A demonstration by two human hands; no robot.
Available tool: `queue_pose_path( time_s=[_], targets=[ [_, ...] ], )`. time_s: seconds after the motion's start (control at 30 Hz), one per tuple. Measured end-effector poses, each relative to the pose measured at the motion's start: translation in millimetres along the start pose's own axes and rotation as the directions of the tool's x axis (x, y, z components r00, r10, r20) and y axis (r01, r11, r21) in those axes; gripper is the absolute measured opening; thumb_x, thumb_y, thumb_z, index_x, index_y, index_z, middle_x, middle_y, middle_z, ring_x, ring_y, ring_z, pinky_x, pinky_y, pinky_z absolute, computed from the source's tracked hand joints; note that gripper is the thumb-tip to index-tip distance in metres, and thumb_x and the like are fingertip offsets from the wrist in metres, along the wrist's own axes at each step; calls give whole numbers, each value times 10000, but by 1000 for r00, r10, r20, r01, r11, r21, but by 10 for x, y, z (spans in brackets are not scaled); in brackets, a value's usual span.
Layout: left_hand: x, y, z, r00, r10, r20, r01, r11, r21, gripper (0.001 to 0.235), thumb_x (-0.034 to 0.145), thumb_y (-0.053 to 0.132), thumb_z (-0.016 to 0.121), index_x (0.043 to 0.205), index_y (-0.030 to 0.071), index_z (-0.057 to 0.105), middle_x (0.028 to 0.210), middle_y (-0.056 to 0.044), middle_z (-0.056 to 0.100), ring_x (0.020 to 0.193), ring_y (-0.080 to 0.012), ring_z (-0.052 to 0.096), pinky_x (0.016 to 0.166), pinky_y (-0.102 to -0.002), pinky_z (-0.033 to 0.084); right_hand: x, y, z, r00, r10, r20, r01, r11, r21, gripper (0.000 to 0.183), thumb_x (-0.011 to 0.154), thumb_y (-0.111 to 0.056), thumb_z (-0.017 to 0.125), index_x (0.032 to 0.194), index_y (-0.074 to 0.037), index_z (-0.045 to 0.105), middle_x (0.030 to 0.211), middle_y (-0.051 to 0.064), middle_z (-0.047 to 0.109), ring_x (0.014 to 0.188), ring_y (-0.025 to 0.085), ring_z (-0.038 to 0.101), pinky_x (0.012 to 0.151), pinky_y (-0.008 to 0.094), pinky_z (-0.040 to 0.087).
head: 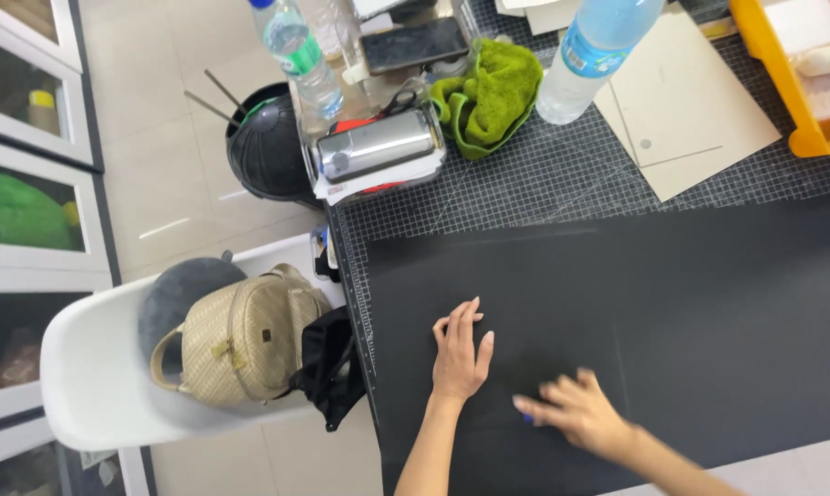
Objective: The person uses a roller to apply adhesive to two beige rectangular boards, then places them onto a large black sheet. They smooth the boards and the black sheet with a blue plastic scraper, then lift and reposition the black sheet before placing the boards back on it.
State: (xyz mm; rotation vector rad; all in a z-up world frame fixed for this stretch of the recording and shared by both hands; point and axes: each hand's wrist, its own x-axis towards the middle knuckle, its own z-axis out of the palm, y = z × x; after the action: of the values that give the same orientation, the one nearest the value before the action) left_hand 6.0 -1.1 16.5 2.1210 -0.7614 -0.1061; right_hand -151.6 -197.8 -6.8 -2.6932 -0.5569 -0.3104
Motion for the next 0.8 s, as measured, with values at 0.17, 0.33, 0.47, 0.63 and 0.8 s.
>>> queue_pose_path(
  time_s=[0.17,0.33,0.47,0.63,0.8],
  targets=[
    [-50,-100,60,999,-5,32,2,996,84,528,995,312,430,1462,71,375,1302,-84,475,1327,-220,441,1050,-438,315,1404,1351,255,958,249,-145,-278,932,-231,466,960,-331,602,1418,-394,550,1081,45,590,1069,277,556,928,580,361],
    [-65,-81,68,999,-34,41,31,997,65,520,1008,327,395,1464,78,359,1321,-89,453,1272,-199,474,1058,-417,319,993,605,83,914,405,31,-390,897,-205,381,957,-422,563,1335,-385,582,1085,1,609,1052,233,552,972,569,311],
    [-7,-15,8,999,-29,43,26,997,68,517,1015,339,386,1461,81,364,1328,-89,451,1242,-189,505,1061,-418,317,-519,-139,191,990,113,83,-112,994,-16,351,992,-456,476,1319,-466,601,1003,-53,586,863,178,537,827,433,318],
    [-47,-73,56,999,-24,29,21,995,97,508,1011,339,390,1454,89,376,1324,-73,458,1253,-178,498,1059,-412,316,883,1221,-17,964,234,-125,-260,925,-278,315,930,-400,612,1235,-323,637,987,57,595,857,285,536,828,588,368],
    [-45,-59,52,1000,-13,19,11,996,85,498,1025,335,390,1454,83,387,1287,-70,482,1308,-200,464,1065,-411,309,1296,1039,207,783,503,-367,-618,694,-369,520,914,-478,652,1393,-278,614,953,65,600,900,316,535,891,660,341]
  ],
)
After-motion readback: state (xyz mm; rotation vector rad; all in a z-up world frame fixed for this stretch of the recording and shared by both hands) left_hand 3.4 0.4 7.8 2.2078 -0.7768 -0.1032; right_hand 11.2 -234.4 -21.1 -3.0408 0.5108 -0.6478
